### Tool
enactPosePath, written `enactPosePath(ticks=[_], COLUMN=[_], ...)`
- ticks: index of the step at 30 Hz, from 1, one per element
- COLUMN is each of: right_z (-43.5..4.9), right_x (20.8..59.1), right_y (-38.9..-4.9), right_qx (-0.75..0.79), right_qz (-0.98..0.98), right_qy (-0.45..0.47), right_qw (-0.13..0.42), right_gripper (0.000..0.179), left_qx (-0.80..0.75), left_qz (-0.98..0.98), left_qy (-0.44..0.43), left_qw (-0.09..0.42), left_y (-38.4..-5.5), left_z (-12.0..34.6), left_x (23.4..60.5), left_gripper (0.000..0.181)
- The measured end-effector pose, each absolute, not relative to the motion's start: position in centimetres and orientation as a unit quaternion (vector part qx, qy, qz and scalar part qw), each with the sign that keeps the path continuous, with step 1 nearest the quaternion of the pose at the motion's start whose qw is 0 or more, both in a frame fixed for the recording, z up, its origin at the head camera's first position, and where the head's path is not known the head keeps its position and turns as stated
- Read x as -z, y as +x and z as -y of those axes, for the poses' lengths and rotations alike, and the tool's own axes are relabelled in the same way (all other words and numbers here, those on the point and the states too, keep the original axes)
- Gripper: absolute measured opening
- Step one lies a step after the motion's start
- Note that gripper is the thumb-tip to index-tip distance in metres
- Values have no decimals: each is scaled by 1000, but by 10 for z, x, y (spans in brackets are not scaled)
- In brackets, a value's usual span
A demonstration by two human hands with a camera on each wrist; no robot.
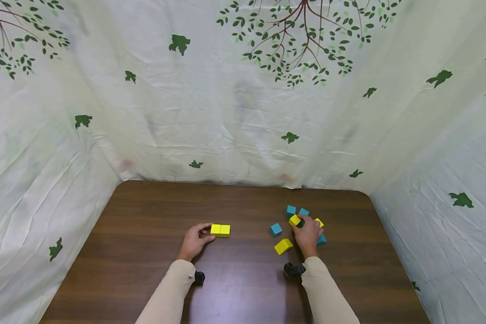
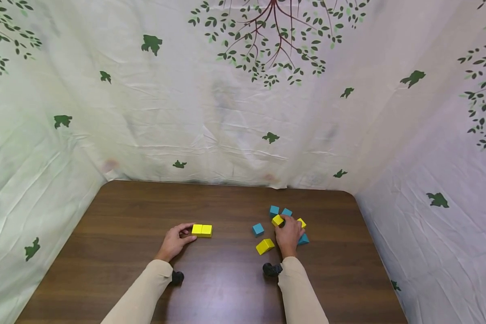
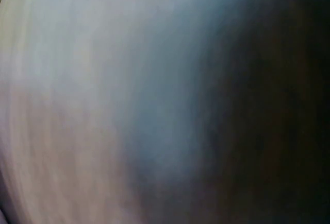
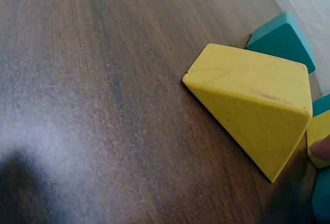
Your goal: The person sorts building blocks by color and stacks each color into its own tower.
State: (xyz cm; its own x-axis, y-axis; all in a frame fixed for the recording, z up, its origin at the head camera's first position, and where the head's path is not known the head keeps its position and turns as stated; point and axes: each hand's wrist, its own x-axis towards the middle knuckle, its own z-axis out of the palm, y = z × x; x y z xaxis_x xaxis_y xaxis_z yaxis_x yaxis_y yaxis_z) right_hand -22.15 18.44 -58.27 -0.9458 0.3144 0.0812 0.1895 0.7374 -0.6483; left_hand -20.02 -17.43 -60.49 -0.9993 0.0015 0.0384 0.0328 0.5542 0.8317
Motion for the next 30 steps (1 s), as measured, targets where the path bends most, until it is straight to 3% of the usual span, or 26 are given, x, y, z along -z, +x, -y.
enactPosePath(ticks=[11,24,30], right_z=[-187,-187,-183], right_x=[583,579,573], right_y=[-221,-218,-218], right_qx=[-327,-360,-401], right_qz=[933,922,908], right_qy=[-128,-99,-100], right_qw=[74,101,72], right_gripper=[41,39,42], left_qx=[475,458,459], left_qz=[880,889,888], left_qy=[-12,-9,-13], left_qw=[18,12,13], left_y=[-200,-201,-201], left_z=[174,175,175], left_x=[605,608,608], left_gripper=[42,42,42])
